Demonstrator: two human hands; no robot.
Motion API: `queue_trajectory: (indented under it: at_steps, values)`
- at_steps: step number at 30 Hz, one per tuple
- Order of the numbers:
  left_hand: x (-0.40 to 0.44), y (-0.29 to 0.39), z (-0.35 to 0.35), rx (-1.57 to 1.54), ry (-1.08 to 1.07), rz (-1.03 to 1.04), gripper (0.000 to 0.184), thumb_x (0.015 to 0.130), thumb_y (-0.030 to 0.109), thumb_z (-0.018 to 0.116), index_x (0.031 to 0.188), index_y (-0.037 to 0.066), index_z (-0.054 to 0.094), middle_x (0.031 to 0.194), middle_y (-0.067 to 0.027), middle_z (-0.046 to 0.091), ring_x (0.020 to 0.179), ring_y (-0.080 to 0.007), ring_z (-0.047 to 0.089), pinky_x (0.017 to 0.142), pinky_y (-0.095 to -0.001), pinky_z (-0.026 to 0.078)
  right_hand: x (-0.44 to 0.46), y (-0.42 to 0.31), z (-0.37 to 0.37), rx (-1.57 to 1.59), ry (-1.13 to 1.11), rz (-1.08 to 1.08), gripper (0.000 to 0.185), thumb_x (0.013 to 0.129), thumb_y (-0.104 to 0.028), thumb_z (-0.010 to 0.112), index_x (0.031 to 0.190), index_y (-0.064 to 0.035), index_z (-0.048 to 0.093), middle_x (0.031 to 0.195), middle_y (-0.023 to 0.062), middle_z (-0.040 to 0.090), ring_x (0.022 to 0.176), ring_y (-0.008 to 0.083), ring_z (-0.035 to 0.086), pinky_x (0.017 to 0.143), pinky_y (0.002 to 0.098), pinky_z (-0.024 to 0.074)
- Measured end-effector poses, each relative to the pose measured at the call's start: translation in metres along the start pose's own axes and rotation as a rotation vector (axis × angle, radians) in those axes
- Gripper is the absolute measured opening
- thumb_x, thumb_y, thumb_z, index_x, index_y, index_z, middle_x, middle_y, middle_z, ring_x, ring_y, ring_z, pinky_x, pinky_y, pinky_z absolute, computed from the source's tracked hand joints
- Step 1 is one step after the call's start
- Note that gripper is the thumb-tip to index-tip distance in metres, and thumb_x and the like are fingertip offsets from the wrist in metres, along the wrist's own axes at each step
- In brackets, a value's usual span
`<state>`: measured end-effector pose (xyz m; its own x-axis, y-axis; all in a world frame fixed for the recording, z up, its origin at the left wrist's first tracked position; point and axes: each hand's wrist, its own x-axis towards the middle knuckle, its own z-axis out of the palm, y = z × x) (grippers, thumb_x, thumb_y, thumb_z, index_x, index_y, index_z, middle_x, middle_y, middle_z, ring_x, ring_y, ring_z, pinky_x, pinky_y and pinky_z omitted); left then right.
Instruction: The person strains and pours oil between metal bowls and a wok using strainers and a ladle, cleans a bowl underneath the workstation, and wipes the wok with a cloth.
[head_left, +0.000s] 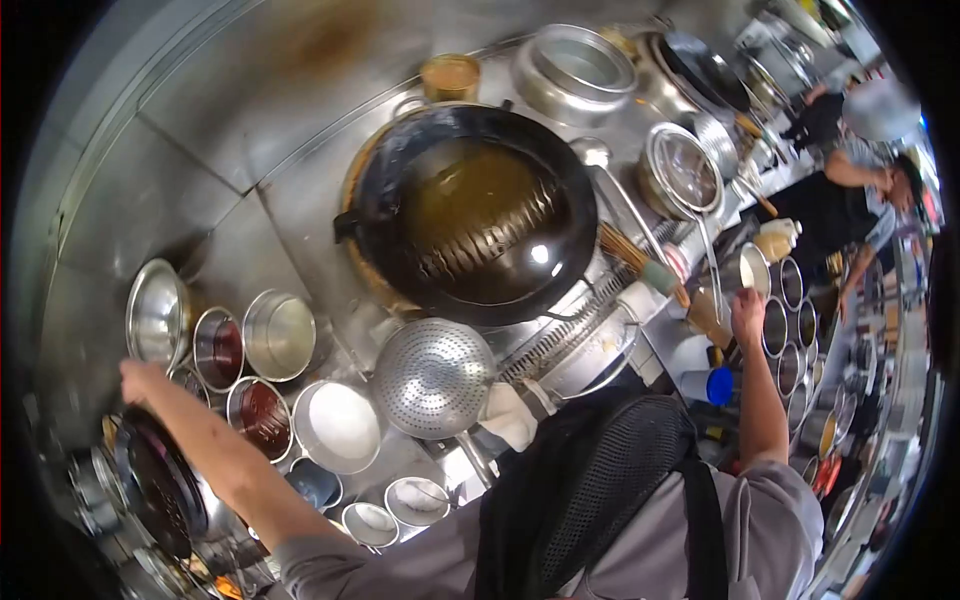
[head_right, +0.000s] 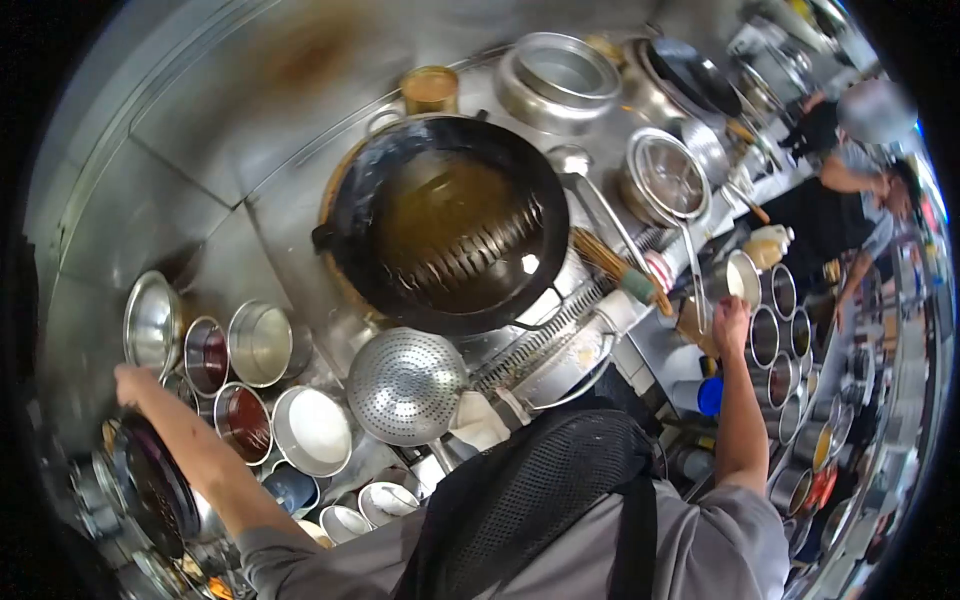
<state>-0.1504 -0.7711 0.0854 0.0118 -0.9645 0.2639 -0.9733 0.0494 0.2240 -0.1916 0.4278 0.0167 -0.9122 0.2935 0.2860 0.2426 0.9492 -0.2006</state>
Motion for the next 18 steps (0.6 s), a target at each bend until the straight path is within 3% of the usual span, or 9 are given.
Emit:
queue_trajectory:
  at_steps: [3,5,6,8,10,12,13,15,18]
  values:
    - [-0.014,0.033,-0.122,-1.067,0.325,-0.102,0.034,0.083,0.026,0.077,0.104,0.001,0.066,0.106,-0.0138,0.069,0.092,-0.029,0.067,0.081,-0.0426,0.057,0.017,0.02,0.006,0.057,0.067,-0.013,0.016,0.088,-0.012,0.06,0.101,-0.0019,0.062,0.11,0.0236,0.056,0.099,0.0411,0.057,0.091,0.0452,0.0474]
    - [-0.088,0.063,-0.223,-1.405,0.408,0.099,0.033,0.08,0.025,0.083,0.094,-0.003,0.07,0.097,-0.0149,0.071,0.081,-0.0269,0.069,0.075,-0.0395,0.059,0.036,0.027,0.011,0.114,0.064,0.013,0.015,0.089,-0.012,0.062,0.1,-0.0016,0.063,0.108,0.0223,0.056,0.097,0.0378,0.059,0.086,0.0446,0.0492]
    - [-0.135,0.076,-0.269,-1.635,0.474,0.35,0.031,0.088,0.019,0.075,0.093,-0.01,0.069,0.1,-0.0185,0.071,0.088,-0.0263,0.07,0.083,-0.0337,0.06,0.045,0.025,0.012,0.221,0.099,0.01,0.017,0.084,-0.012,0.065,0.096,-0.0003,0.063,0.104,0.0231,0.058,0.1,0.0405,0.056,0.091,0.0465,0.046]
    - [-0.291,0.094,-0.362,-1.55,0.402,0.615,0.032,0.096,0.015,0.064,0.104,-0.016,0.063,0.108,-0.0216,0.069,0.098,-0.0267,0.068,0.093,-0.0342,0.058,0.062,0.039,0.034,0.318,0.097,0.015,0.022,0.086,-0.019,0.069,0.096,-0.0003,0.064,0.098,0.0221,0.06,0.095,0.0396,0.057,0.088,0.0469,0.0468]
    - [-0.423,0.103,-0.394,-1.612,0.267,0.911,0.032,0.1,0.013,0.057,0.112,-0.016,0.06,0.114,-0.0239,0.066,0.104,-0.0269,0.066,0.098,-0.0356,0.054,0.078,0.067,0.078,0.513,-0.06,0.082,0.037,0.087,-0.03,0.073,0.103,0.0026,0.065,0.09,0.0192,0.068,0.085,0.0338,0.066,0.079,0.0412,0.0533]
    - [-0.587,0.115,-0.403,-1.519,0.065,1.083,0.028,0.098,0.007,0.054,0.116,-0.015,0.058,0.118,-0.0241,0.064,0.109,-0.0277,0.062,0.098,-0.0368,0.051,0.087,0.051,0.063,0.861,-0.512,0.45,0.044,0.09,-0.036,0.072,0.113,0.0017,0.064,0.092,0.0147,0.069,0.079,0.022,0.068,0.068,0.0356,0.0562]
    - [-0.683,0.123,-0.403,-1.324,0.014,1.005,0.026,0.095,0.005,0.055,0.115,-0.011,0.06,0.117,-0.0204,0.065,0.109,-0.0269,0.061,0.095,-0.0368,0.049,0.083,0.052,0.067,1.291,-0.707,0.615,0.048,0.092,-0.036,0.07,0.121,-0.001,0.058,0.093,0.0125,0.067,0.077,0.0228,0.068,0.066,0.0369,0.0574]
    - [-0.797,0.129,-0.365,-1.176,-0.451,1.118,0.019,0.089,0.003,0.064,0.108,0.0,0.066,0.106,-0.0098,0.068,0.098,-0.0189,0.063,0.088,-0.0313,0.05,0.079,0.057,0.084,1.684,-0.9,0.783,0.042,0.094,-0.033,0.068,0.118,-0.0028,0.052,0.09,0.0104,0.065,0.071,0.0219,0.066,0.061,0.0357,0.0565]
    - [-0.934,0.119,-0.252,-1.204,-1.235,0.973,0.009,0.094,0.005,0.064,0.104,0.006,0.066,0.102,-0.004,0.067,0.093,-0.0115,0.062,0.084,-0.0268,0.05,0.075,0.071,0.101,1.661,-0.785,0.543,0.022,0.098,-0.026,0.064,0.104,-0.0053,0.057,0.075,0.0037,0.06,0.06,0.0107,0.055,0.051,0.0277,0.0448]
